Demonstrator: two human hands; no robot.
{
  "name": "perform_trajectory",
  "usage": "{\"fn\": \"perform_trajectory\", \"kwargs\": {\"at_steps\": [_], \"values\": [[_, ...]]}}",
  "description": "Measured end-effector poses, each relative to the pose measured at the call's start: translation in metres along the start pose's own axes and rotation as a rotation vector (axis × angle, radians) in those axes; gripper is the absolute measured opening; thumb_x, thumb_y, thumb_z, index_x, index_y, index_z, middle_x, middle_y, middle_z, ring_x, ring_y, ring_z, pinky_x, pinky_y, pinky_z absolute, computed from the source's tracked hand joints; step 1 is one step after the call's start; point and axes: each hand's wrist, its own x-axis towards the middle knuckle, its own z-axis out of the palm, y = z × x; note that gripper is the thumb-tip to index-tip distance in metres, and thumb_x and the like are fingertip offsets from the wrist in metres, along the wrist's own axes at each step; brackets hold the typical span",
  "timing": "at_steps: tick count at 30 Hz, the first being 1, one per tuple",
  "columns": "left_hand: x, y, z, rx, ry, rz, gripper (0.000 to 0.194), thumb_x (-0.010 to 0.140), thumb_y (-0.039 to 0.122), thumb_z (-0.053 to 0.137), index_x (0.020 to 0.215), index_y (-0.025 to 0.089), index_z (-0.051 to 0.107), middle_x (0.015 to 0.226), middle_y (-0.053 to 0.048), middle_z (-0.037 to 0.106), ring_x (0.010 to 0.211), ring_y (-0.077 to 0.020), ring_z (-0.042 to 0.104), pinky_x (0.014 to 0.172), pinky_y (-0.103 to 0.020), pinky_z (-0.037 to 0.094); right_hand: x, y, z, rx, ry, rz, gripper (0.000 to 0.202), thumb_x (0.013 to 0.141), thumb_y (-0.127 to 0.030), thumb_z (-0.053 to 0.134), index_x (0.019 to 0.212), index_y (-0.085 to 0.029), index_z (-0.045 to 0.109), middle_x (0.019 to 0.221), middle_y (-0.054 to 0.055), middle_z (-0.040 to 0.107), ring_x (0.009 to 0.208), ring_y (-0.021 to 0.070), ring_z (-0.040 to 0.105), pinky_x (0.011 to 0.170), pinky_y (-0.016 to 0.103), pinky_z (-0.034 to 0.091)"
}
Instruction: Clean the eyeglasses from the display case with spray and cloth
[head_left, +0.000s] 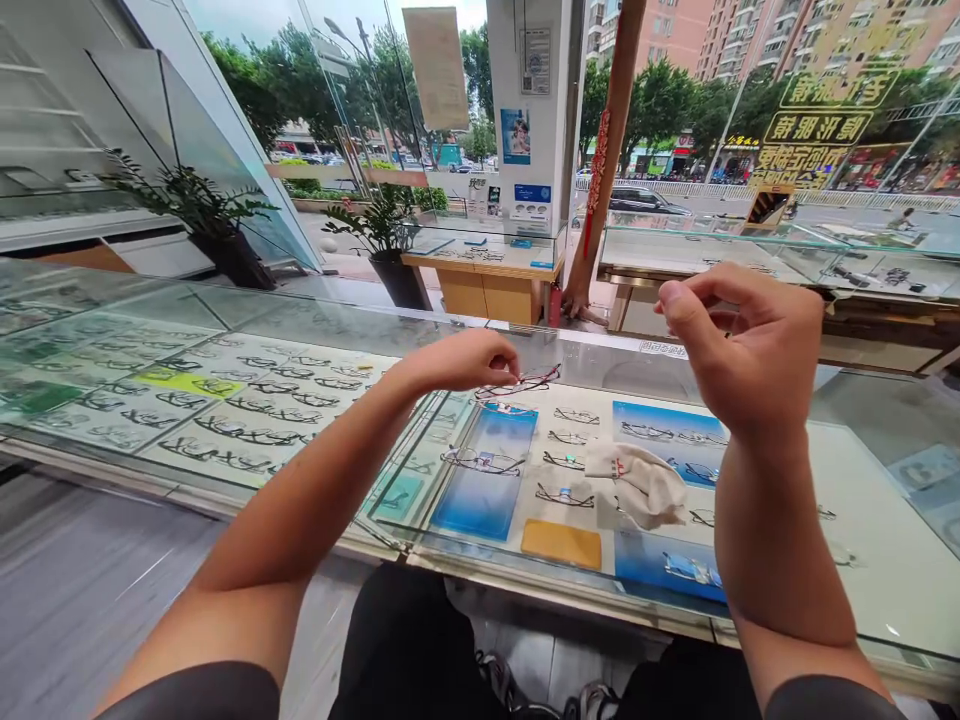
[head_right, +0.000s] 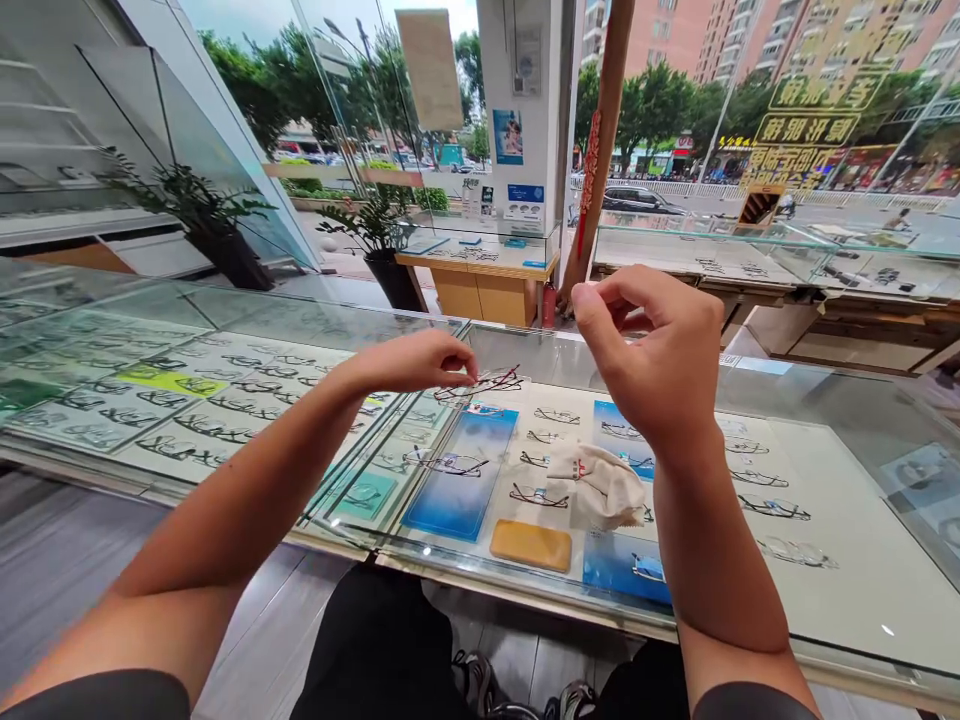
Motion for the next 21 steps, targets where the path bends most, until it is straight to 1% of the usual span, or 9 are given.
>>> {"fn": "perform_trajectory", "kwargs": {"at_steps": [2,4,7,9,15,21], "values": [[-0.006,-0.013,0.013,0.066,-0.106,-0.042,0.012,0.080,0.030,0.071,0.081,0.024,0.082,0.063,0.001,0.063,0.054,-0.0143,0.051,0.058,-0.029,0.031,-0.001,-0.001,0.000,0.007,-0.015,-0.002,0.025,0.097,-0.039,0.072,0.076,-0.026,0.075,0.073,0.001,0.073,0.068,0.0181,0.067,0.067,0.034,0.057],[-0.011,-0.026,0.027,0.110,-0.178,-0.077,0.012,0.079,0.028,0.071,0.082,0.023,0.082,0.066,0.000,0.065,0.057,-0.0152,0.053,0.060,-0.029,0.032,-0.002,-0.001,0.001,0.018,-0.026,-0.008,0.026,0.098,-0.039,0.072,0.075,-0.026,0.075,0.072,0.001,0.073,0.066,0.0178,0.068,0.067,0.035,0.058],[-0.016,-0.041,0.044,0.148,-0.229,-0.105,0.012,0.078,0.026,0.072,0.083,0.023,0.082,0.071,-0.002,0.069,0.061,-0.0165,0.056,0.061,-0.029,0.032,-0.001,0.000,0.002,0.032,-0.032,-0.017,0.027,0.098,-0.039,0.072,0.074,-0.026,0.074,0.069,0.001,0.072,0.063,0.0176,0.067,0.067,0.035,0.058],[-0.017,-0.047,0.053,0.179,-0.255,-0.128,0.013,0.079,0.025,0.071,0.085,0.023,0.082,0.077,-0.003,0.072,0.065,-0.0171,0.058,0.061,-0.029,0.033,0.000,0.001,0.002,0.035,-0.030,-0.027,0.027,0.097,-0.039,0.073,0.073,-0.026,0.074,0.069,0.001,0.072,0.063,0.0176,0.067,0.066,0.034,0.058],[-0.014,-0.049,0.068,0.283,-0.331,-0.169,0.017,0.085,0.027,0.069,0.095,0.022,0.082,0.090,-0.004,0.076,0.074,-0.0187,0.063,0.062,-0.029,0.034,0.000,0.001,0.004,0.038,-0.037,-0.060,0.022,0.092,-0.034,0.076,0.072,-0.025,0.072,0.067,-0.001,0.070,0.059,0.0156,0.063,0.061,0.032,0.055],[-0.014,-0.051,0.075,0.288,-0.343,-0.178,0.018,0.082,0.023,0.071,0.095,0.025,0.084,0.093,-0.004,0.078,0.079,-0.0198,0.066,0.062,-0.029,0.034,0.000,-0.001,0.004,0.060,-0.031,-0.067,0.022,0.091,-0.034,0.078,0.071,-0.025,0.072,0.065,-0.001,0.067,0.058,0.0148,0.058,0.056,0.030,0.050]]}}
